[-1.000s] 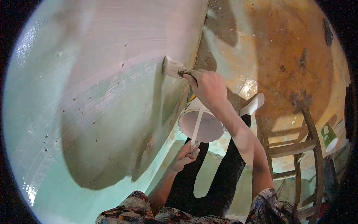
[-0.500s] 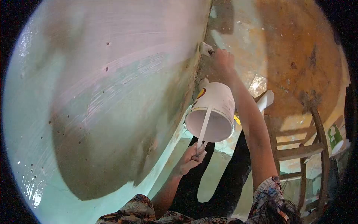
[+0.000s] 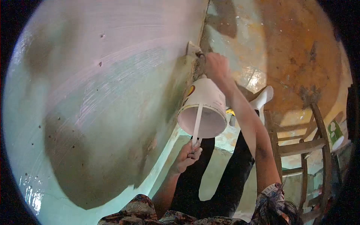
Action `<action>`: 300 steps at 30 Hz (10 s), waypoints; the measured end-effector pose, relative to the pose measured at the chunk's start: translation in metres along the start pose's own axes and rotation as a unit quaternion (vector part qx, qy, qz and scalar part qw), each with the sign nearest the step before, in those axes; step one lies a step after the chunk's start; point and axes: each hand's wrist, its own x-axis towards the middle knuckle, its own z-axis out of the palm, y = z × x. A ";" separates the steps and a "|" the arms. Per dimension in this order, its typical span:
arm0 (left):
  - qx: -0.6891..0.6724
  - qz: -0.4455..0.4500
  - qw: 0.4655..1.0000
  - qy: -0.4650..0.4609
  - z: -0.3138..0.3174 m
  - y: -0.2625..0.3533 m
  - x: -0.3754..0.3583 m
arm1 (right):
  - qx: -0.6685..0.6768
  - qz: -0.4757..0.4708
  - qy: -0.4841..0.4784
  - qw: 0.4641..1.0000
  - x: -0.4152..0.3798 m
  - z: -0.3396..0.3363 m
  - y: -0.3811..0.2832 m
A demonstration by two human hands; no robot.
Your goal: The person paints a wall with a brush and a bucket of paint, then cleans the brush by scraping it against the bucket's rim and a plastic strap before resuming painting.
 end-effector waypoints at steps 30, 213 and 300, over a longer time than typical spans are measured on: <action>0.063 0.135 0.986 -0.075 0.035 0.017 -0.054 | 0.377 -0.326 0.090 0.862 -0.154 -0.287 -0.272; 0.034 -0.019 0.998 -0.045 -0.040 -0.028 0.054 | 0.152 -0.129 0.108 0.974 0.050 0.072 0.108; -0.052 0.216 0.928 -0.300 0.014 0.060 -0.089 | 0.177 0.199 0.250 0.931 -0.264 -0.207 0.011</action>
